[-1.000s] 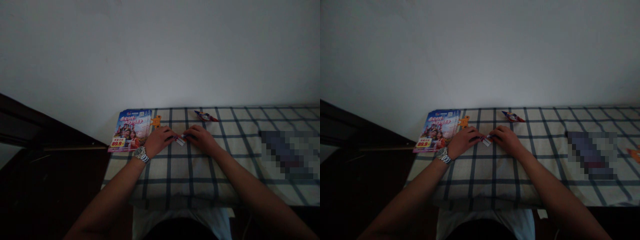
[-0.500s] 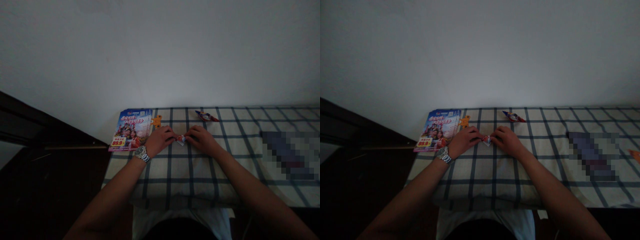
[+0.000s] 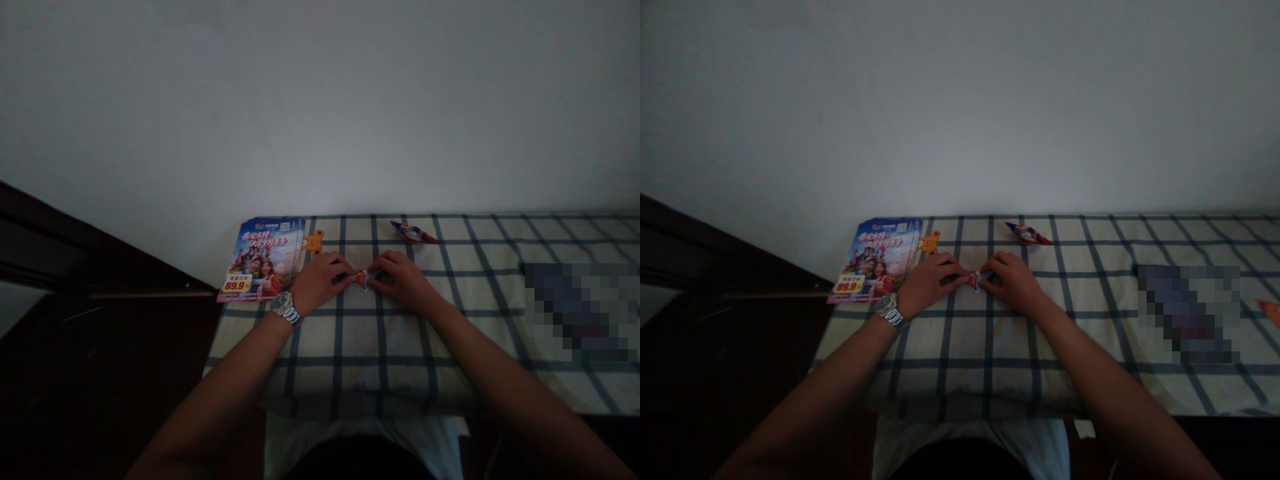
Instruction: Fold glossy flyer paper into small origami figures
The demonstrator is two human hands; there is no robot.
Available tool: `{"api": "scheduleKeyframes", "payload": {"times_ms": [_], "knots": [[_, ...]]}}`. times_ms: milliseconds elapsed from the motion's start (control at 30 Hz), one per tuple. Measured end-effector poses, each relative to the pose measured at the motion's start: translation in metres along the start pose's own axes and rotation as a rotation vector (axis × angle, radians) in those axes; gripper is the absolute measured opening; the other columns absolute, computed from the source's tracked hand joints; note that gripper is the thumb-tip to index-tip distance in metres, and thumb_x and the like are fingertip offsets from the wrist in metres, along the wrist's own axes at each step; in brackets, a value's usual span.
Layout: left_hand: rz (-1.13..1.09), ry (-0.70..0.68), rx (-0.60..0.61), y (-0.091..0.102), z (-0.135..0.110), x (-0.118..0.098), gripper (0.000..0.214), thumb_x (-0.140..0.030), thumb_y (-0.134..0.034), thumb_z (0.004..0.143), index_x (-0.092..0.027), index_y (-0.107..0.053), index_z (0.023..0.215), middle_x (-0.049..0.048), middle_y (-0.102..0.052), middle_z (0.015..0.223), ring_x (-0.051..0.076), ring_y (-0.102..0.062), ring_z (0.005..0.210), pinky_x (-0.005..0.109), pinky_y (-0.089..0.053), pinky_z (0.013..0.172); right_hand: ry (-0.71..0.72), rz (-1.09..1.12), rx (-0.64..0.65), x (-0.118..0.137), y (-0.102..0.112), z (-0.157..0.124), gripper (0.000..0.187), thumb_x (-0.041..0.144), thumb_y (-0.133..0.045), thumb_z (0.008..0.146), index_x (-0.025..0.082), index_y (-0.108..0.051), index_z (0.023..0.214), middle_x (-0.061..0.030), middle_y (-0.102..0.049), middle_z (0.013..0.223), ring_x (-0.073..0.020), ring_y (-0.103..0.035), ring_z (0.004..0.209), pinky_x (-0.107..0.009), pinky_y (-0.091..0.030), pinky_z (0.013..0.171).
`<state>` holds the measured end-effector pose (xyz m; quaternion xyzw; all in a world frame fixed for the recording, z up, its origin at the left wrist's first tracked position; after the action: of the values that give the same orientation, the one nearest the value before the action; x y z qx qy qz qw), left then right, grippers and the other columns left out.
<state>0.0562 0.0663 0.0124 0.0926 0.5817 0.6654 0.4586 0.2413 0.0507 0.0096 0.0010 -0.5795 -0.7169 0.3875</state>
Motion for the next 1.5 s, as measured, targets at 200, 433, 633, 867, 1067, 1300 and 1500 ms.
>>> {"api": "scheduleKeyframes", "payload": {"times_ms": [200, 433, 633, 867, 1067, 1300, 1500], "knots": [[0.054, 0.101, -0.030, -0.002, 0.003, -0.004, 0.020, -0.041, -0.064, 0.099, -0.025, -0.073, 0.104, 0.0040, -0.065, 0.101, 0.021, -0.061, 0.096, 0.036, -0.047, 0.087, -0.010, -0.010, 0.004, 0.002, 0.002, 0.001, 0.014, 0.027, -0.074, 0.089, 0.021, -0.068, 0.100, -0.0078, -0.064, 0.100, -0.0256, -0.060, 0.095, -0.038, -0.048, 0.084], [0.058, 0.126, -0.021, -0.005, 0.003, -0.001, 0.020, -0.041, -0.066, 0.097, -0.025, -0.072, 0.108, 0.0039, -0.064, 0.101, 0.022, -0.060, 0.098, 0.036, -0.045, 0.086, -0.006, 0.000, 0.003, 0.000, 0.000, 0.000, 0.015, 0.029, -0.074, 0.089, 0.022, -0.067, 0.101, -0.0079, -0.065, 0.102, -0.0258, -0.060, 0.095, -0.039, -0.048, 0.086], [0.076, 0.109, -0.002, -0.007, 0.004, -0.003, 0.018, -0.036, -0.067, 0.097, -0.022, -0.070, 0.107, 0.0045, -0.064, 0.104, 0.023, -0.060, 0.099, 0.037, -0.046, 0.088, -0.015, 0.006, -0.012, -0.001, -0.003, -0.001, 0.020, 0.035, -0.068, 0.094, 0.023, -0.069, 0.110, -0.0089, -0.065, 0.101, -0.0265, -0.061, 0.097, -0.041, -0.048, 0.087], [0.105, 0.064, -0.009, -0.007, 0.004, -0.005, 0.019, -0.037, -0.064, 0.099, -0.020, -0.067, 0.107, 0.0052, -0.063, 0.105, 0.023, -0.059, 0.099, 0.038, -0.046, 0.089, -0.007, -0.037, -0.021, 0.002, -0.006, 0.000, 0.021, 0.035, -0.068, 0.095, 0.022, -0.073, 0.110, -0.0098, -0.065, 0.102, -0.0266, -0.059, 0.097, -0.041, -0.047, 0.087], [0.066, 0.056, -0.037, -0.003, 0.003, -0.008, 0.018, -0.036, -0.066, 0.097, -0.021, -0.066, 0.107, 0.0052, -0.063, 0.107, 0.023, -0.058, 0.101, 0.038, -0.047, 0.091, -0.011, 0.044, 0.005, 0.003, -0.008, 0.001, 0.014, 0.032, -0.070, 0.093, 0.022, -0.070, 0.102, -0.0067, -0.070, 0.093, -0.0249, -0.062, 0.091, -0.038, -0.046, 0.083], [-0.226, 0.175, -0.077, 0.003, -0.001, -0.007, 0.019, -0.035, -0.066, 0.096, -0.023, -0.065, 0.110, 0.0031, -0.068, 0.104, 0.021, -0.064, 0.098, 0.035, -0.052, 0.088, -0.194, 0.358, -0.022, 0.000, -0.003, -0.004, 0.013, 0.032, -0.070, 0.091, 0.024, -0.068, 0.101, -0.0031, -0.075, 0.094, -0.0210, -0.069, 0.084, -0.034, -0.053, 0.078], [-0.602, 0.297, -0.134, -0.002, -0.003, -0.004, 0.020, -0.038, -0.065, 0.096, -0.021, -0.065, 0.105, 0.0016, -0.072, 0.097, 0.017, -0.070, 0.088, 0.030, -0.057, 0.082, -0.273, 0.522, -0.078, -0.002, 0.001, -0.005, 0.019, 0.038, -0.072, 0.089, 0.023, -0.069, 0.099, -0.0022, -0.073, 0.089, -0.0193, -0.067, 0.081, -0.031, -0.054, 0.074]]}}
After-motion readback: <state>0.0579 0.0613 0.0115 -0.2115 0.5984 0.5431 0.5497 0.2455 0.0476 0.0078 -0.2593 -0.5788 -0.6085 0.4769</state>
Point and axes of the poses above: each hand's wrist, its own z-axis towards the middle knuckle, its own y-axis out of the back of the hand, x = y × z, the point moved 6 cm from there along z, towards the middle knuckle
